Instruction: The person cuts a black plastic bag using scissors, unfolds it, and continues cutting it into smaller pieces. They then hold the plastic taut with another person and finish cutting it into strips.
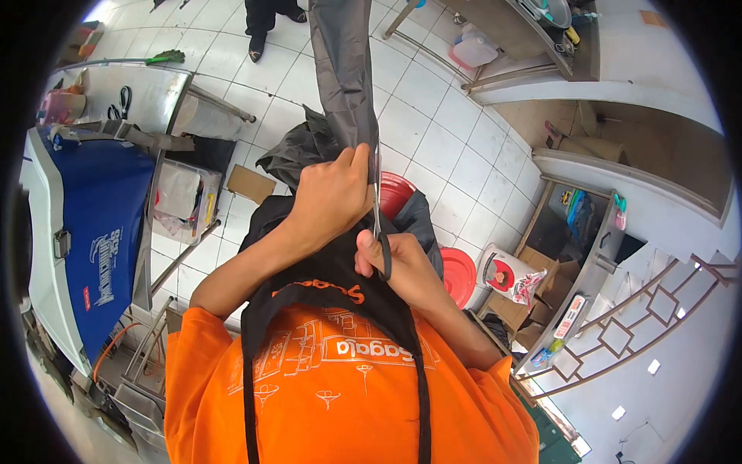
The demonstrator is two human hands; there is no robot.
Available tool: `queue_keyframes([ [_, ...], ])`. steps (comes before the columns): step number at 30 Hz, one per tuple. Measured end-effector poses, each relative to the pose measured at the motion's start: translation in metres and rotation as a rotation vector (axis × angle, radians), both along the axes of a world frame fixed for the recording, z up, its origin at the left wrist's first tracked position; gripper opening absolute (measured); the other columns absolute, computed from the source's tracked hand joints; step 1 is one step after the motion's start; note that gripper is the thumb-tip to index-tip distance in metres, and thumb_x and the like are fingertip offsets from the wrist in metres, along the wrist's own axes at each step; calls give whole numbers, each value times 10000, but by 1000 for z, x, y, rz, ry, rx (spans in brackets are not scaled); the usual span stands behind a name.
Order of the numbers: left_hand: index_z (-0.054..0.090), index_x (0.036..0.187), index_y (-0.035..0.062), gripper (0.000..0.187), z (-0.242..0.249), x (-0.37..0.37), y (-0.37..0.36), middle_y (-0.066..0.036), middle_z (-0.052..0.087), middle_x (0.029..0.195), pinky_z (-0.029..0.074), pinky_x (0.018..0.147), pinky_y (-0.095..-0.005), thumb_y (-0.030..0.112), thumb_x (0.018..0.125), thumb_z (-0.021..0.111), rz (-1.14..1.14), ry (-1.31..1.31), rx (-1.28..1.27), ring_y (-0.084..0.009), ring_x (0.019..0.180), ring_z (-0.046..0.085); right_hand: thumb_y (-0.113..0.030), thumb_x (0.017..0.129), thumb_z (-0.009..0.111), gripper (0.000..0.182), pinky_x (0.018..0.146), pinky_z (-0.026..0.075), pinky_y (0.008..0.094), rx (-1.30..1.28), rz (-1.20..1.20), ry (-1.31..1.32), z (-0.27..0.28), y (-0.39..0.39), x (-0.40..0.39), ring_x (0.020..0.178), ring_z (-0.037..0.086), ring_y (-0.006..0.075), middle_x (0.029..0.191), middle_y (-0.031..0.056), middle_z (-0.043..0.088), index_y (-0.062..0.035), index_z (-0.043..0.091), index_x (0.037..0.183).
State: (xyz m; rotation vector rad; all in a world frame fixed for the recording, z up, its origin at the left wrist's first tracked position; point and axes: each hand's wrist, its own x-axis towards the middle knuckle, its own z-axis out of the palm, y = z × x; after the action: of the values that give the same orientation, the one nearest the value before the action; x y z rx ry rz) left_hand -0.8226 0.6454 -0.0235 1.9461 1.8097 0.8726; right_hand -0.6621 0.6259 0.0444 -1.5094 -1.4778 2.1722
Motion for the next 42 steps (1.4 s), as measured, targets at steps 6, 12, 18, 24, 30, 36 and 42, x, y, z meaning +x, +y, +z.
queue_keyframes([
  [6,494,807,52,334,-10,15,-10,-96,585,640,497,435,-314,319,815,693,9,191,-70,-228,491,642,-659,953,413,703,633,344,249,-158,-75,31,-6,1,8,701,548,134,700,55,592,-62,581,623],
  [12,464,833,46,248,-22,28,-19,-94,560,647,490,433,-326,199,801,657,-40,160,-116,-226,493,634,-568,921,585,623,573,395,285,-108,-96,-125,-10,-12,29,614,520,150,579,45,508,-55,521,573],
  [18,460,834,68,180,-18,31,-35,-64,544,650,493,461,-311,138,797,621,-117,235,-19,-209,491,625,-542,937,577,625,565,393,283,-26,-87,-172,-3,-29,41,609,519,151,582,51,518,-38,527,570],
  [24,455,784,95,169,-12,23,-44,-38,523,625,482,449,-296,164,796,608,-169,244,37,-182,497,630,-545,952,545,628,598,412,277,37,-155,59,-19,-18,24,637,536,158,628,66,547,-18,553,611],
  [30,451,799,87,188,-13,3,-58,-51,529,630,486,457,-308,189,804,610,-144,176,60,-204,484,619,-584,915,585,628,540,358,248,272,-43,-5,-35,-6,8,573,467,65,569,-12,534,-47,589,588],
  [36,447,805,88,147,-17,-18,-83,-37,498,624,479,454,-296,151,828,579,-75,237,59,-184,463,591,-595,891,615,635,503,346,254,377,91,-89,-29,13,-25,555,465,59,555,-18,530,-39,603,585],
  [42,477,894,51,197,-18,-37,-112,-96,546,710,506,502,-367,148,810,627,-13,224,-88,-270,543,627,-592,911,583,620,548,376,255,239,-7,61,-47,50,-77,549,503,112,572,22,540,-46,588,616],
])
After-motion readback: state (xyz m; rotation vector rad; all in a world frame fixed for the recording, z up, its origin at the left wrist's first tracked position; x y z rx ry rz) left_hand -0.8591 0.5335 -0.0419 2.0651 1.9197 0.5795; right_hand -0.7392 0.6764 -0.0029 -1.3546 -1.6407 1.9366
